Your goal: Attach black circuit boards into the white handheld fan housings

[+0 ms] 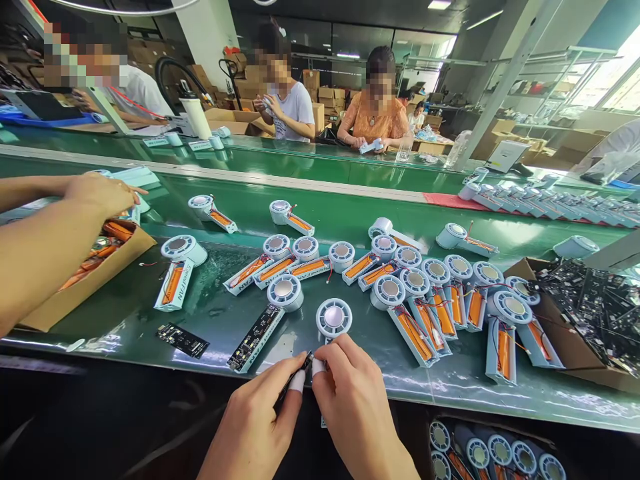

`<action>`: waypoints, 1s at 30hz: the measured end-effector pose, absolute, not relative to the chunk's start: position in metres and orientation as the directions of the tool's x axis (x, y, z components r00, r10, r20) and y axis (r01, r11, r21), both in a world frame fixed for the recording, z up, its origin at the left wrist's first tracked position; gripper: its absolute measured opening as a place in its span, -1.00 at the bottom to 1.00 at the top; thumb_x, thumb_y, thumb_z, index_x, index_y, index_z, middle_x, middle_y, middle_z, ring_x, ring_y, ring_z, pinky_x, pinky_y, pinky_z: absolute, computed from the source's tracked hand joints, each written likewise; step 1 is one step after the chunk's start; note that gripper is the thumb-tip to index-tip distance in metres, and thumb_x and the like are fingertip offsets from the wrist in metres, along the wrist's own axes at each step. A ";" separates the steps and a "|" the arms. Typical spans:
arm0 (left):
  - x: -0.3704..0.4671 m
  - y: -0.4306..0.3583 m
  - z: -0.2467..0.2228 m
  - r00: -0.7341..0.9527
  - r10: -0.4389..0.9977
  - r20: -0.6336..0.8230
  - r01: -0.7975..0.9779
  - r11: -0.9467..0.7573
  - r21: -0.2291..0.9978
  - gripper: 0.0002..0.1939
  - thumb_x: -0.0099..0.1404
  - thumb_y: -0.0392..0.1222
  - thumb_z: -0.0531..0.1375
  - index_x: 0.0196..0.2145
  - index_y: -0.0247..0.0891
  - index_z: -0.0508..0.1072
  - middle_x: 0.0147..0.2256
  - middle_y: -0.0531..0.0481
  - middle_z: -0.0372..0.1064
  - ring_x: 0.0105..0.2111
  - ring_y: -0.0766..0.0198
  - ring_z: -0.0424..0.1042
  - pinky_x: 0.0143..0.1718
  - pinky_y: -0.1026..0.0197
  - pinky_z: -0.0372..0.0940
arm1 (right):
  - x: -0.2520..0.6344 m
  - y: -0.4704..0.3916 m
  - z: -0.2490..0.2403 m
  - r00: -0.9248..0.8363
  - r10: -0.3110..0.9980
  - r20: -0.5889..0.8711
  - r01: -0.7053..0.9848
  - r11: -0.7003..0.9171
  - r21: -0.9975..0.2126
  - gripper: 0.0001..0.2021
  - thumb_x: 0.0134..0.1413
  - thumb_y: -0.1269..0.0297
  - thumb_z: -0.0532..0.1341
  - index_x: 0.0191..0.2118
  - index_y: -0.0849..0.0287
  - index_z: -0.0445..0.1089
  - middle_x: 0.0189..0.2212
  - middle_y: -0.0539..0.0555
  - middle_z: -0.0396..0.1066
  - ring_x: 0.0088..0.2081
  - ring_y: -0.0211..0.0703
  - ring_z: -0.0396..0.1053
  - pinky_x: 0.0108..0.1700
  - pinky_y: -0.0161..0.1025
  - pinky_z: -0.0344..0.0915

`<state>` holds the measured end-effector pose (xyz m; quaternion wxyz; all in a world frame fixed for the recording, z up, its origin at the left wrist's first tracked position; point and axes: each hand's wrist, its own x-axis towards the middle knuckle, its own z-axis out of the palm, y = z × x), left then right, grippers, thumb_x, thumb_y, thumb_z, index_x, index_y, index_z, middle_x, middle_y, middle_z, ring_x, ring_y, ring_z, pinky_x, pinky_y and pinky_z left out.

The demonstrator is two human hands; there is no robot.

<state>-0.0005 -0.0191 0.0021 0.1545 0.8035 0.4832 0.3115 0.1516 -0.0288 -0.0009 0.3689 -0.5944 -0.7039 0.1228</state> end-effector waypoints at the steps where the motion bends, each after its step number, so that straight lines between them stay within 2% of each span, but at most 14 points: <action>1: 0.000 -0.019 0.003 0.334 0.871 0.359 0.679 -0.487 0.549 -0.58 0.27 -0.43 -0.02 -0.06 -0.34 0.55 -0.21 -0.15 0.65 -0.27 0.10 0.67 -0.31 0.16 0.57 | 0.152 -0.028 0.000 -0.015 0.931 0.365 0.731 0.259 -0.631 -0.82 0.16 0.49 0.10 -0.32 0.11 0.40 -0.42 -0.02 0.37 -0.47 -0.25 0.35 -0.43 -0.36 0.24; 7: 0.000 -0.016 0.008 0.308 0.871 0.383 0.667 -0.485 0.566 -0.63 0.32 -0.38 -0.01 -0.13 -0.32 0.56 -0.24 -0.09 0.66 -0.31 0.09 0.68 -0.34 0.13 0.58 | 0.157 -0.026 0.007 0.005 0.954 0.299 0.620 0.231 -0.750 -0.81 0.19 0.46 0.12 -0.37 0.11 0.43 -0.45 -0.04 0.38 -0.47 -0.30 0.36 -0.44 -0.42 0.25; 15: 0.001 -0.015 0.011 0.316 0.864 0.391 0.689 -0.492 0.532 -0.60 0.30 -0.40 -0.03 -0.14 -0.33 0.58 -0.26 -0.08 0.67 -0.35 0.07 0.67 -0.37 0.10 0.58 | 0.156 -0.027 0.002 -0.008 0.929 0.371 0.639 0.290 -0.712 -0.83 0.21 0.48 0.14 -0.32 0.12 0.45 -0.43 -0.05 0.38 -0.49 -0.32 0.36 -0.43 -0.42 0.25; 22: 0.002 -0.015 0.013 0.306 0.846 0.436 0.696 -0.512 0.504 -0.59 0.27 -0.42 -0.03 -0.15 -0.36 0.59 -0.29 -0.10 0.67 -0.38 0.10 0.67 -0.40 0.16 0.57 | 0.155 -0.027 -0.003 -0.037 0.906 0.422 0.671 0.335 -0.661 -0.83 0.24 0.48 0.12 -0.28 0.11 0.42 -0.41 -0.04 0.38 -0.46 -0.29 0.36 -0.40 -0.38 0.27; 30: 0.000 -0.012 0.014 0.303 0.864 0.401 0.682 -0.491 0.542 -0.60 0.27 -0.41 -0.02 -0.16 -0.34 0.60 -0.28 -0.08 0.67 -0.36 0.10 0.67 -0.35 0.16 0.58 | 0.155 -0.028 -0.006 -0.039 0.887 0.460 0.667 0.366 -0.649 -0.82 0.24 0.51 0.12 -0.24 0.11 0.42 -0.39 -0.02 0.39 -0.43 -0.27 0.36 -0.38 -0.36 0.27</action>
